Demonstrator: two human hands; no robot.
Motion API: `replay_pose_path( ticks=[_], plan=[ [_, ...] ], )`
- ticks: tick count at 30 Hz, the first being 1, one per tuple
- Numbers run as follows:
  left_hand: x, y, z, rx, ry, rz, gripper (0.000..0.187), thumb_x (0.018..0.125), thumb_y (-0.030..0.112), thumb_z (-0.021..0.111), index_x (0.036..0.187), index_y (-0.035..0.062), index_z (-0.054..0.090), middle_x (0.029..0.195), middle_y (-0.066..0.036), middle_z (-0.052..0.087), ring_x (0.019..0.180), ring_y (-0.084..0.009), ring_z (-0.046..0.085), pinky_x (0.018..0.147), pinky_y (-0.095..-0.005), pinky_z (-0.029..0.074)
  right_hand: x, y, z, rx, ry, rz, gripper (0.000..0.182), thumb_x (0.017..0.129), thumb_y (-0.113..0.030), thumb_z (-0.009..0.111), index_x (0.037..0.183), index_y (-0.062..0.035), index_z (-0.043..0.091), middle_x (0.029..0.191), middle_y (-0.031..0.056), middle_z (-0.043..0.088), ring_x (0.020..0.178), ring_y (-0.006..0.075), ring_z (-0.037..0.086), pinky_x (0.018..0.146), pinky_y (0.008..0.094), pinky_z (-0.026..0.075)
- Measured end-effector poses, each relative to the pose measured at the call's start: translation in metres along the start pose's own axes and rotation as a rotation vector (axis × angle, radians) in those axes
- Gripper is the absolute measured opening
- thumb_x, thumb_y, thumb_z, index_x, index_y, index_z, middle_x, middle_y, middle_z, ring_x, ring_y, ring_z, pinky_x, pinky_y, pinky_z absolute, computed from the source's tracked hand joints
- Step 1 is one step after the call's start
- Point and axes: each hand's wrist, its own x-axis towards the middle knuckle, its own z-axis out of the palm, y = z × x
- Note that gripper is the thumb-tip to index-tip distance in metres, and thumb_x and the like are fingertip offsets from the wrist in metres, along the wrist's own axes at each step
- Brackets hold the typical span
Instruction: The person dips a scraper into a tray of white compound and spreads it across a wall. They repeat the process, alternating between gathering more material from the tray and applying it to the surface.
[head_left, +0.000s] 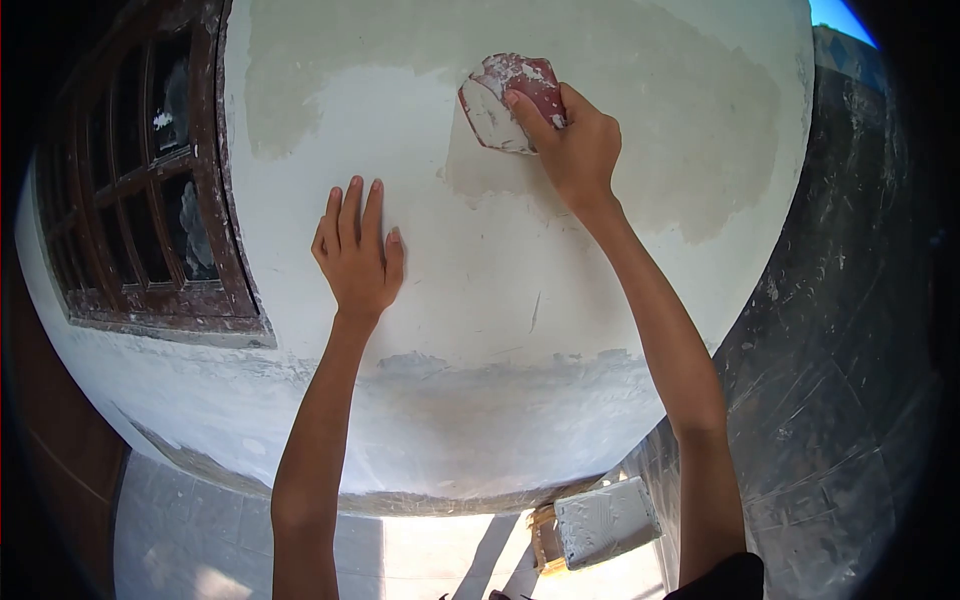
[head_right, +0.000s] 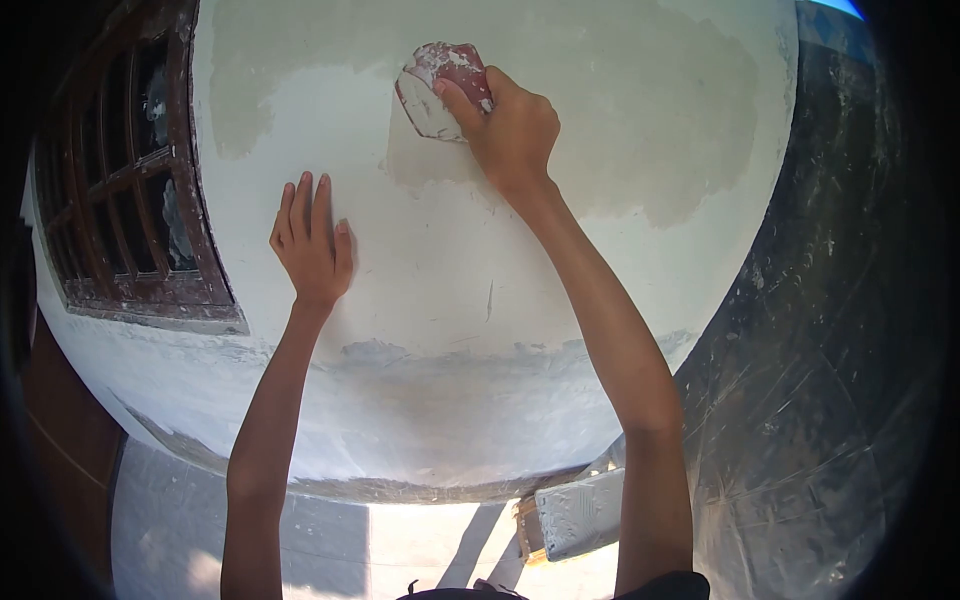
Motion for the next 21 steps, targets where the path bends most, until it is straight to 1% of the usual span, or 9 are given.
replay_pose_path(
  ticks=[2, 7, 9, 10, 12, 14, 16, 18, 21],
  plan=[
    [0.002, -0.001, 0.001, 0.008, 0.009, -0.006, 0.053, 0.093, 0.024, 0.048, 0.144, 0.0127, 0.052, 0.151, -0.008, 0.046, 0.141, -0.0286, 0.036, 0.109, -0.0418, 0.025, 0.006, 0.009, -0.007, 0.056, 0.036, 0.147, 0.046, 0.086, -0.048, 0.074, 0.073, -0.0049, 0.065, 0.056, 0.0021, 0.062, 0.044, 0.0156, 0.051, 0.051, 0.0315, 0.044],
    [0.000, 0.000, 0.000, 0.012, -0.005, -0.018, 0.052, 0.093, 0.025, 0.048, 0.143, 0.0128, 0.053, 0.151, -0.008, 0.046, 0.142, -0.0284, 0.036, 0.109, -0.0424, 0.025, 0.019, 0.047, -0.044, -0.104, 0.144, 0.252, 0.046, 0.088, -0.048, 0.072, 0.074, -0.0042, 0.067, 0.058, 0.0042, 0.064, 0.050, 0.0144, 0.057, 0.053, 0.0304, 0.045],
    [-0.001, 0.000, 0.000, 0.014, -0.009, -0.014, 0.053, 0.093, 0.024, 0.046, 0.145, 0.0121, 0.050, 0.151, -0.009, 0.045, 0.142, -0.0291, 0.035, 0.109, -0.0425, 0.024, 0.021, 0.049, -0.057, 0.030, 0.357, 0.295, 0.043, 0.088, -0.043, 0.074, 0.076, -0.0017, 0.068, 0.062, 0.0041, 0.066, 0.054, 0.0111, 0.057, 0.055, 0.0287, 0.046],
    [-0.001, 0.000, 0.001, 0.016, -0.016, -0.005, 0.054, 0.094, 0.024, 0.044, 0.147, 0.0113, 0.048, 0.152, -0.010, 0.043, 0.143, -0.0298, 0.034, 0.110, -0.0427, 0.023, 0.021, 0.049, -0.057, 0.030, 0.359, 0.289, 0.043, 0.088, -0.043, 0.074, 0.076, -0.0017, 0.068, 0.062, 0.0041, 0.066, 0.054, 0.0111, 0.057, 0.055, 0.0287, 0.046],
    [-0.002, 0.000, 0.001, 0.017, -0.011, -0.004, 0.054, 0.094, 0.024, 0.044, 0.147, 0.0111, 0.048, 0.152, -0.010, 0.044, 0.143, -0.0299, 0.034, 0.110, -0.0427, 0.023, 0.016, 0.049, -0.055, 0.189, 0.523, 0.272, 0.038, 0.088, -0.036, 0.076, 0.082, 0.0011, 0.070, 0.069, 0.0028, 0.069, 0.058, 0.0078, 0.057, 0.056, 0.0269, 0.047],
    [0.000, 0.000, 0.002, 0.019, -0.005, 0.002, 0.054, 0.094, 0.024, 0.044, 0.147, 0.0109, 0.047, 0.152, -0.010, 0.044, 0.143, -0.0300, 0.034, 0.110, -0.0427, 0.023, 0.000, 0.020, -0.050, 0.423, 0.314, 0.290, 0.032, 0.090, -0.029, 0.076, 0.092, 0.0022, 0.071, 0.071, 0.0006, 0.067, 0.060, 0.0047, 0.054, 0.056, 0.0237, 0.045],
    [-0.001, 0.000, 0.001, 0.007, 0.006, 0.006, 0.054, 0.095, 0.024, 0.043, 0.147, 0.0102, 0.047, 0.152, -0.010, 0.044, 0.143, -0.0302, 0.034, 0.110, -0.0427, 0.023, -0.018, 0.004, -0.035, 0.460, 0.108, 0.236, 0.032, 0.089, -0.030, 0.078, 0.090, 0.0006, 0.071, 0.067, -0.0003, 0.065, 0.058, 0.0038, 0.051, 0.053, 0.0236, 0.042],
    [-0.001, 0.000, 0.000, 0.008, 0.003, -0.002, 0.053, 0.094, 0.024, 0.045, 0.145, 0.0108, 0.050, 0.151, -0.010, 0.045, 0.142, -0.0297, 0.036, 0.109, -0.0424, 0.024, -0.032, 0.013, -0.010, 0.293, -0.046, 0.058, 0.037, 0.087, -0.037, 0.078, 0.078, -0.0030, 0.067, 0.058, 0.0036, 0.062, 0.047, 0.0115, 0.049, 0.049, 0.0274, 0.040],
    [0.000, 0.000, 0.000, 0.018, -0.003, 0.002, 0.052, 0.094, 0.024, 0.045, 0.145, 0.0102, 0.050, 0.151, -0.010, 0.045, 0.142, -0.0300, 0.035, 0.109, -0.0424, 0.024, -0.033, 0.023, -0.005, 0.084, -0.101, -0.038, 0.042, 0.087, -0.041, 0.076, 0.072, -0.0040, 0.063, 0.056, 0.0049, 0.061, 0.045, 0.0142, 0.049, 0.048, 0.0297, 0.040]
  ],
)
